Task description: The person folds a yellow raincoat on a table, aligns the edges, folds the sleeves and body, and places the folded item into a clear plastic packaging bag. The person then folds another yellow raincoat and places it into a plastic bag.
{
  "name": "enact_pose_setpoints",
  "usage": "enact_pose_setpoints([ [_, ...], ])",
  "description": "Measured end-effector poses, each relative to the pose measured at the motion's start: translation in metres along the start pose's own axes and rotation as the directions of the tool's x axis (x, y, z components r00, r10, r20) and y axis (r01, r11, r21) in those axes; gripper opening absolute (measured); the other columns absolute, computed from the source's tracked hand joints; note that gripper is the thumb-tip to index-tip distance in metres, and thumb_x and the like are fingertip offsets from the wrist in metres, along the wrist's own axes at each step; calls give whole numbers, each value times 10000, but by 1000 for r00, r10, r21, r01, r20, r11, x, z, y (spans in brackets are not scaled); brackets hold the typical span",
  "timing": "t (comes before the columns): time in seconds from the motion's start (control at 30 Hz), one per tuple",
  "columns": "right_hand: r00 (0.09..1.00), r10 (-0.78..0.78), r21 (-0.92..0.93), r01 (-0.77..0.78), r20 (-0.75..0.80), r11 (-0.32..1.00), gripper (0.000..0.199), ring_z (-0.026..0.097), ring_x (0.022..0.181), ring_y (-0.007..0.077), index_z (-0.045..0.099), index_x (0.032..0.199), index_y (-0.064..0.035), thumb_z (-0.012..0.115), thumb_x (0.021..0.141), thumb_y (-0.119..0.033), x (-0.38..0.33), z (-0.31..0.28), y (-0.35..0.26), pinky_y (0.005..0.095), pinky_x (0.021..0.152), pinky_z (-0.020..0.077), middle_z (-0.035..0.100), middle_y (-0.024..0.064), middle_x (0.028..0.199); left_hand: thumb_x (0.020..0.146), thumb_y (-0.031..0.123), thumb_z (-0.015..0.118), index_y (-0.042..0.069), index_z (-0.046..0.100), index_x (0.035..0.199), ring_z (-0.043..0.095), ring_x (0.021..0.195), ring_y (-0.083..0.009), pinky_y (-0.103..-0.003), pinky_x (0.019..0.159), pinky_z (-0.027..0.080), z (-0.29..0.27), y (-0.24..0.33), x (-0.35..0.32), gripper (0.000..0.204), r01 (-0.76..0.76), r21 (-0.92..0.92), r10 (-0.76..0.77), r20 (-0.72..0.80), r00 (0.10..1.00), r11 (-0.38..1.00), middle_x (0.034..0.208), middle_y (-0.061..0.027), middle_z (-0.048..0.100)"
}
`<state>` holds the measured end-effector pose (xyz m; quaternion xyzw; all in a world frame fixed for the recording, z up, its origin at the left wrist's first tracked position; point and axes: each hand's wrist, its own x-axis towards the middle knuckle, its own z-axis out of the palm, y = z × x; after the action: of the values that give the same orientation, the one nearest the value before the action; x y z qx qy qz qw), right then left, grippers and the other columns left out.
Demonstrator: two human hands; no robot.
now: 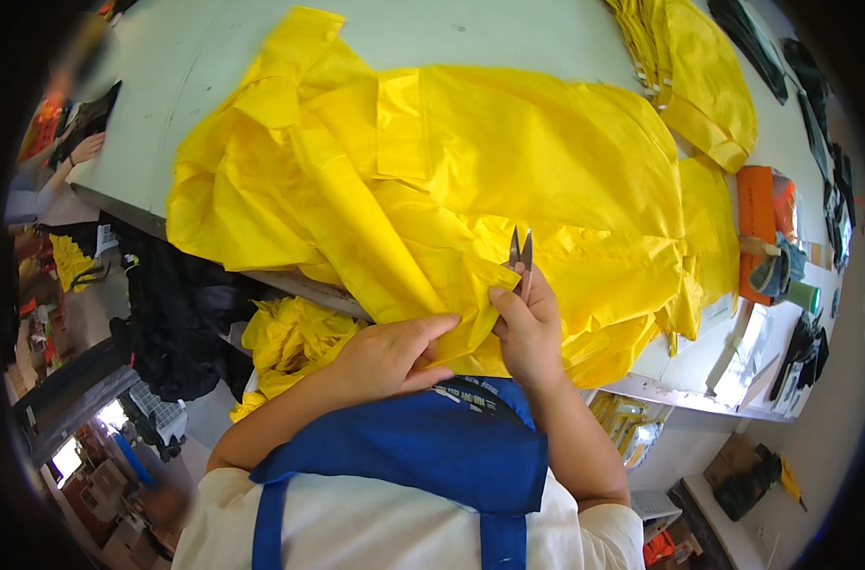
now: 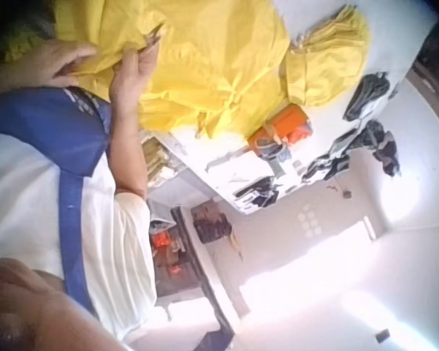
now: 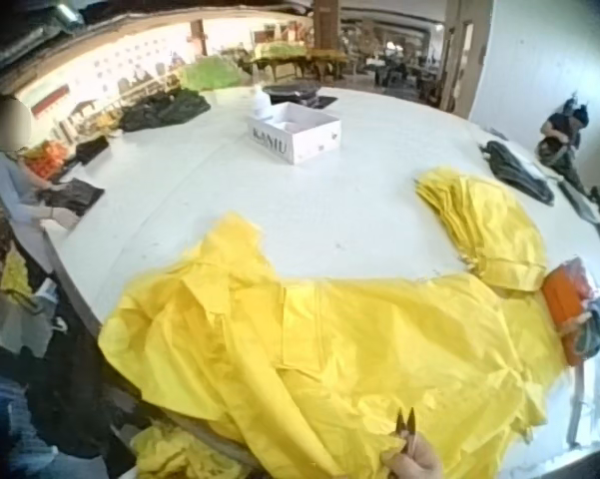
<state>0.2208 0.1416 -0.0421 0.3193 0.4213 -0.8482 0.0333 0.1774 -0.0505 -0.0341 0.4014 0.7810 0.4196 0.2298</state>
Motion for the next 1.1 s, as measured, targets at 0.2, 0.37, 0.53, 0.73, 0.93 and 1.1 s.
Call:
enact_pose_setpoints([
  [0.2, 994, -101, -2, 101, -29, 995, 114, 480, 535, 42, 539, 958, -100, 547, 871, -28, 53, -7, -36, 185, 430, 361, 543, -56, 726, 814, 180, 666, 28, 515, 1217, 512, 1060, -289, -361, 923, 399, -78, -63, -28, 457, 289, 286, -6, -702, 712, 913, 1156, -146, 543],
  [0.37, 969, -197, -52, 192, -147, 980, 89, 551, 861, 128, 577, 961, -13, 547, 879, -27, 104, -36, -66, 240, 823, 456, 577, 28, 942, 819, 178, 679, 17, 340, 1368, 356, 1266, -292, -404, 1007, 348, -159, -189, -106, 665, 598, -473, -569, -821, -33, 647, 1397, -193, 308],
  [0.53, 958, -226, -161, 199, -174, 967, 203, 577, 948, 168, 575, 1077, 22, 531, 888, -41, 152, -71, -93, 275, 870, 466, 587, 72, 1061, 874, 190, 638, 1, 462, 1293, 531, 1132, -238, -357, 963, 418, -191, -234, -128, 491, 249, -811, -844, -476, 248, 530, 1285, -128, 521],
  [0.73, 893, -364, -142, 337, -266, 931, 303, 599, 1040, 228, 563, 1165, 0, 415, 953, -157, 160, -114, -158, 355, 903, 495, 596, 119, 1170, 946, 189, 545, 13, 508, 1245, 562, 1109, -253, -406, 963, 447, -291, -204, -137, 349, -338, -857, -649, -516, 559, 390, 1211, -124, 582],
  [0.93, 779, -525, -679, 182, -341, 711, 340, 333, 422, 88, 606, 910, -89, 509, 907, -415, 141, -124, -203, 277, 384, 277, 410, -36, 576, 988, 237, 460, 23, 420, 1338, 502, 1219, -263, -431, 1045, 388, -438, -205, -196, 412, -104, -807, -505, -457, 732, 581, 1334, -130, 506],
  [1.1, 444, -646, -781, -409, -622, 471, 486, 631, 817, 340, 595, 1117, -12, 509, 895, -436, 93, -321, -179, 442, 714, 477, 661, 174, 857, 991, 260, 473, 9, 443, 1298, 515, 1194, -196, -332, 1004, 413, -452, -226, -200, 397, 58, -802, -654, -440, 615, 594, 1293, -89, 529],
])
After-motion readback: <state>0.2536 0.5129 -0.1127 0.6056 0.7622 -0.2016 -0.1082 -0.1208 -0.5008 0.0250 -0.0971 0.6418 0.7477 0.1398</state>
